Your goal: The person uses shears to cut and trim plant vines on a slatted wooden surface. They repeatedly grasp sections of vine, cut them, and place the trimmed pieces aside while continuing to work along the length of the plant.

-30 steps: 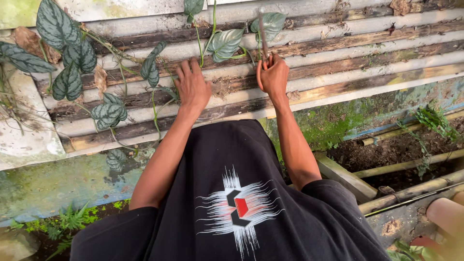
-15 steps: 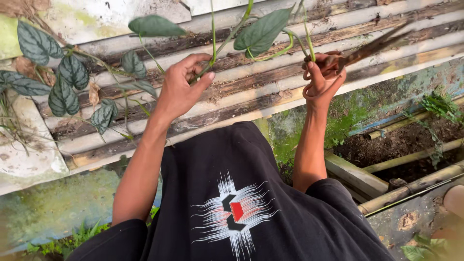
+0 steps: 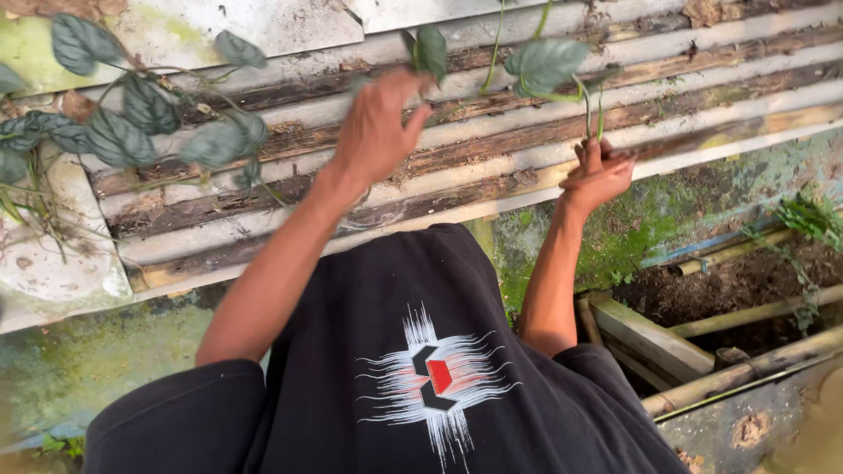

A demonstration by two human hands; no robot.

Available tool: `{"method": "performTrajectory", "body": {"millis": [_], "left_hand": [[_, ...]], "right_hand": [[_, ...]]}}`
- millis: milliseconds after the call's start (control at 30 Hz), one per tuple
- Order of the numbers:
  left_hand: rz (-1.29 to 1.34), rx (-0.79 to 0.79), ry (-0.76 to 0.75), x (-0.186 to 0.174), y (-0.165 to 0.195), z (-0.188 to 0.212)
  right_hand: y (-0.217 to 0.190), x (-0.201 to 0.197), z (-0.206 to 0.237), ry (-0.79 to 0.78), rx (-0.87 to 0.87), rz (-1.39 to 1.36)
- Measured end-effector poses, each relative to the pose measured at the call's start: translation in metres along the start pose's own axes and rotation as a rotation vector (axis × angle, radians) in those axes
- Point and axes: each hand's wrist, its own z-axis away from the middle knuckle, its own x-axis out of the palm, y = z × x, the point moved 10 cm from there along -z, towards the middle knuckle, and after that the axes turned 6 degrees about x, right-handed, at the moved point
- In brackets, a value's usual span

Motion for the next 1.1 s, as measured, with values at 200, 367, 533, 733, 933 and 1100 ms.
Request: {"method": "performTrajectory", "body": {"millis": [200, 367, 533, 733, 933, 1100], "left_hand": [[0.250, -0.750, -0.507, 0.028, -0.085, 0.190], [0.409, -1.391, -0.385, -0.012, -0.134, 0.343], [0.175, -1.358, 0.084, -0.102, -0.176, 0.387], [0.381, -1.249, 0.018, -0.075, -0.210, 0.336], [0.462, -1.255, 0.077, -0.009, -0.197, 0.283], [0.599, -1.060, 0.196, 0.008, -0.169, 0.262]], "right_hand": [[0.028, -0.024, 0.017, 0.143, 0.019, 0.157], [0.026, -0.033, 0.032, 0.225, 0.036, 0.339], [-0.020, 0.000, 0.056, 0.047, -0.211, 0.374], [0.027, 0.113, 0.109, -0.465, 0.020, 0.332], [0.081, 0.209, 0.200, -0.890, 0.312, 0.386], [0.092, 0.222, 0.224, -0.957, 0.595, 0.160]]}}
